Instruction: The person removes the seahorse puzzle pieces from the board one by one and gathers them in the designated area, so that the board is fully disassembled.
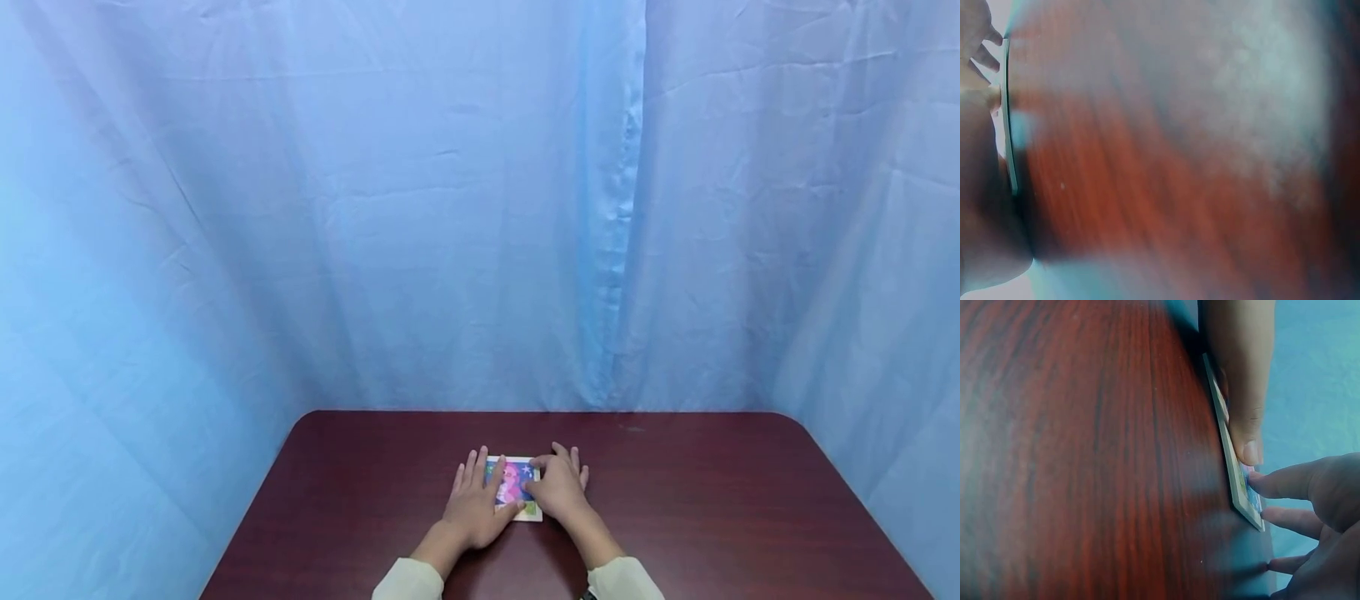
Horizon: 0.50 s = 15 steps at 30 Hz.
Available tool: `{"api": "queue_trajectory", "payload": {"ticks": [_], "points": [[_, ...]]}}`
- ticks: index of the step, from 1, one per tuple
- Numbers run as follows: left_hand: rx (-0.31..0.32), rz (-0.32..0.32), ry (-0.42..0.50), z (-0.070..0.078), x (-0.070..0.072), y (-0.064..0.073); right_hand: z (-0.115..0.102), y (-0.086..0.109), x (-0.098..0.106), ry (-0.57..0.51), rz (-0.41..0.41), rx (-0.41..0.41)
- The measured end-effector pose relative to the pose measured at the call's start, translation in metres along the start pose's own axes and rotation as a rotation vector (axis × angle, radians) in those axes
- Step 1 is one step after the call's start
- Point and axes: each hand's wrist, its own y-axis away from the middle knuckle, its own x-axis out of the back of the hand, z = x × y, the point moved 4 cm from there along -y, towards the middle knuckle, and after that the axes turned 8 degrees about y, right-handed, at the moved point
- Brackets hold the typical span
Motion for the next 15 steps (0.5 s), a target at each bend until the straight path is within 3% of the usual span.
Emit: {"api": "queue_trajectory", "payload": {"ticks": [15], "points": [[0.001, -0.004, -0.04, -0.0059, -0.0052, -0.0053, -0.0007, -0.0024, -0.0005, -0.044, 0.047, -0.035]]}}
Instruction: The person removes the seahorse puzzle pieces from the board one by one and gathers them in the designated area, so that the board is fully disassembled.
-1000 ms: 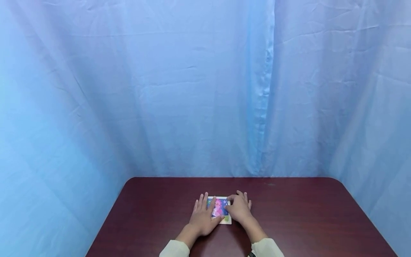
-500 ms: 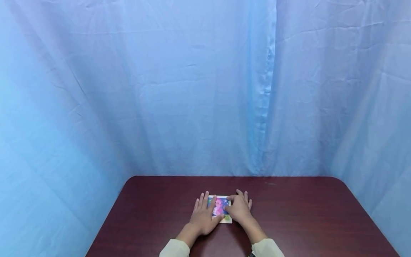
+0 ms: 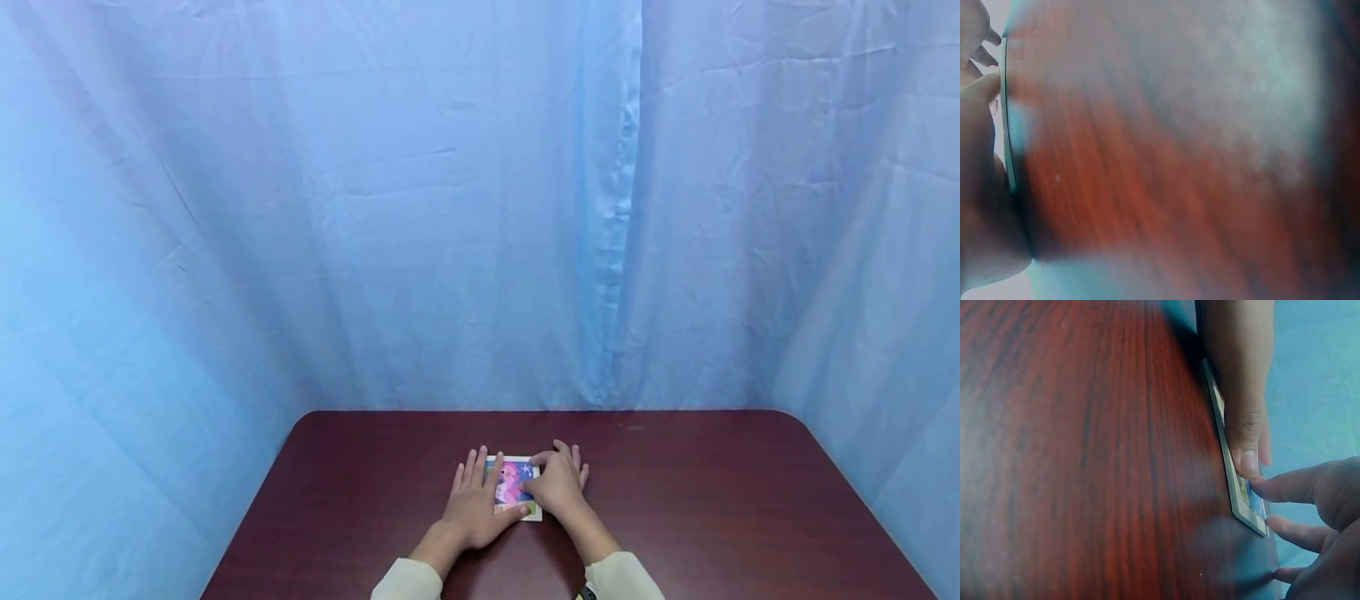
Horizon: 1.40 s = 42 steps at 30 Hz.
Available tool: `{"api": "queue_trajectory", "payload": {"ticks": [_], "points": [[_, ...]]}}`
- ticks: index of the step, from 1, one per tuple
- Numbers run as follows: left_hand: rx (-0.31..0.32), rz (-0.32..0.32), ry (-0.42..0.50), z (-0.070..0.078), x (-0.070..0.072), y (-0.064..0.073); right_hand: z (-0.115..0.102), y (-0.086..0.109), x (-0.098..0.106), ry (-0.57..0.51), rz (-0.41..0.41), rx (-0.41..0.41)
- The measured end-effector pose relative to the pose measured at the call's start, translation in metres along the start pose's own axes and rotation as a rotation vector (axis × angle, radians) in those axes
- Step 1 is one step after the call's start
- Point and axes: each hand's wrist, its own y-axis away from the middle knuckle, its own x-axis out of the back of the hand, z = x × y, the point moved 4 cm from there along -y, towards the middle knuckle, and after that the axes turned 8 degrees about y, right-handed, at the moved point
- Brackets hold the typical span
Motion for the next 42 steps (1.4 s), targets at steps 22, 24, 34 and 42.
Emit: {"api": "queue_trajectory", "payload": {"ticks": [22, 24, 34, 42], "points": [[0.0, -0.036, 0.016, 0.007, 0.007, 0.005, 0.0, -0.002, 0.003, 0.026, 0.03, 0.004], [-0.002, -0.03, 0.007, 0.005, 0.003, 0.003, 0.0, -0.002, 0.003, 0.027, 0.034, 0.003], [-0.019, 0.025, -0.04, 0.0, -0.004, 0.0, 0.001, -0.003, 0.004, 0.074, 0.079, 0.016], [-0.003, -0.006, -0.014, -0.002, -0.004, 0.002, 0.005, -0.006, 0.003, 0.02, 0.116, 0.049]]}}
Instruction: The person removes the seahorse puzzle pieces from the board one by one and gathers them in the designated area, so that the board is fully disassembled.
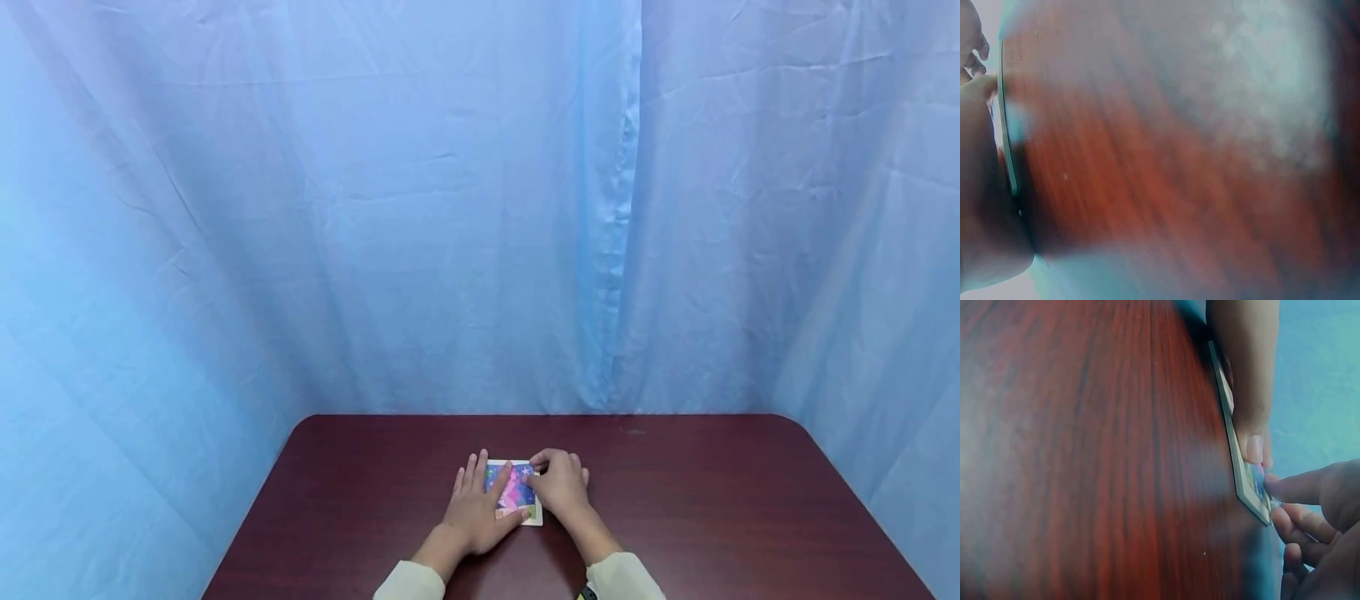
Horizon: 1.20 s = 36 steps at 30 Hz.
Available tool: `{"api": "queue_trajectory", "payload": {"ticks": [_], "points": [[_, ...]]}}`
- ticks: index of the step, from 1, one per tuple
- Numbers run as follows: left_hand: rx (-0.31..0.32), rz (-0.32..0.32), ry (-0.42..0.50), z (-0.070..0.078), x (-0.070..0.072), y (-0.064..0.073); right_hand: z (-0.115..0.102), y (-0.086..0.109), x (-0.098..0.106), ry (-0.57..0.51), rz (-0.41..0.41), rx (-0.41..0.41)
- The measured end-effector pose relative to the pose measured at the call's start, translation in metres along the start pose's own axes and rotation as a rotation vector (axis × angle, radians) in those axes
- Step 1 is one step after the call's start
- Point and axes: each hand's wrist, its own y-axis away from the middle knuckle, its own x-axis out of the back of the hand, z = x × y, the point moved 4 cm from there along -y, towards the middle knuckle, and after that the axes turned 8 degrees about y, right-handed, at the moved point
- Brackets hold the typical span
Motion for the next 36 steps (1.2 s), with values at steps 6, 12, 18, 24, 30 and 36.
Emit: {"api": "queue_trajectory", "payload": {"ticks": [6, 12, 18, 24, 30, 36], "points": [[-0.001, 0.002, 0.006, -0.001, -0.001, -0.003, 0.003, -0.005, 0.001, -0.069, -0.016, 0.012], [-0.008, 0.001, -0.007, -0.001, -0.001, -0.001, 0.004, -0.006, -0.001, -0.141, -0.07, -0.004], [-0.015, -0.004, -0.04, 0.004, 0.004, 0.001, 0.0, -0.008, 0.001, -0.2, -0.104, -0.008], [-0.001, -0.022, 0.001, 0.005, 0.003, 0.0, 0.003, -0.004, 0.0, -0.192, -0.12, -0.026], [0.005, -0.03, 0.004, 0.005, 0.003, 0.002, 0.006, -0.003, 0.001, -0.221, -0.103, -0.025], [0.015, -0.049, 0.011, 0.007, 0.009, 0.005, 0.013, -0.004, 0.003, -0.227, -0.092, -0.047]]}}
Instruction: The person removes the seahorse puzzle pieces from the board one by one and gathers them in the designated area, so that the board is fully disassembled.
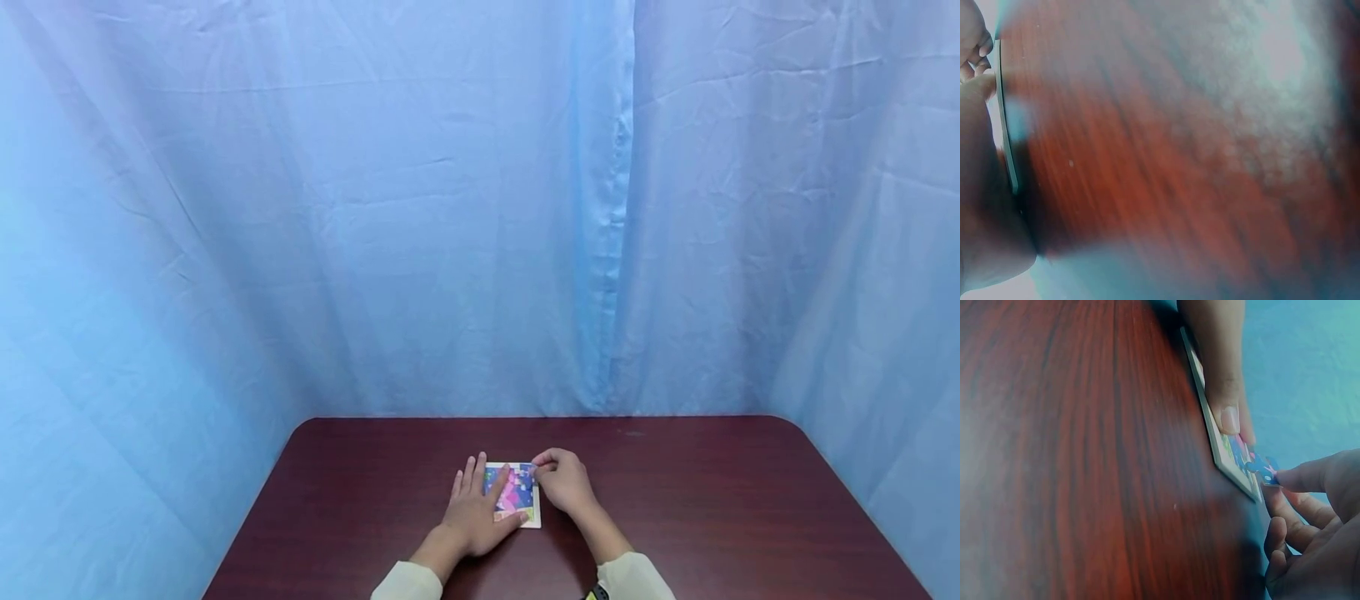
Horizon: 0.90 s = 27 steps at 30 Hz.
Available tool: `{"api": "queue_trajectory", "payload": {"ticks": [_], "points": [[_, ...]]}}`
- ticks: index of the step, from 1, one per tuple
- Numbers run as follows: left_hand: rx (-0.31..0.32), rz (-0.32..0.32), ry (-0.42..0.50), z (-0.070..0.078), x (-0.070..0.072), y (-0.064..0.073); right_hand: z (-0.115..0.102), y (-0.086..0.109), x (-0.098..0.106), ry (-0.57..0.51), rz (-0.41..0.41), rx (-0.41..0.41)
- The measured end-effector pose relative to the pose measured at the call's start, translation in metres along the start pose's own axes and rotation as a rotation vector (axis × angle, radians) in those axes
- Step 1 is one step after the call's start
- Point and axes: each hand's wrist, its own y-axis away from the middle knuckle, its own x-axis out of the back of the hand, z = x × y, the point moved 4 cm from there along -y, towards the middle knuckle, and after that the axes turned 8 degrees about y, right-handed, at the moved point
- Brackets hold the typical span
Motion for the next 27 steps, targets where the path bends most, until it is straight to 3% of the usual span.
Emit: {"api": "queue_trajectory", "payload": {"ticks": [10, 27], "points": [[0.001, 0.03, -0.01, -0.009, -0.007, -0.006, 0.007, 0.0, 0.014, -0.005, 0.003, -0.021], [-0.006, 0.037, 0.003, -0.01, -0.012, -0.008, 0.026, 0.002, 0.036, 0.06, 0.005, -0.052]]}}
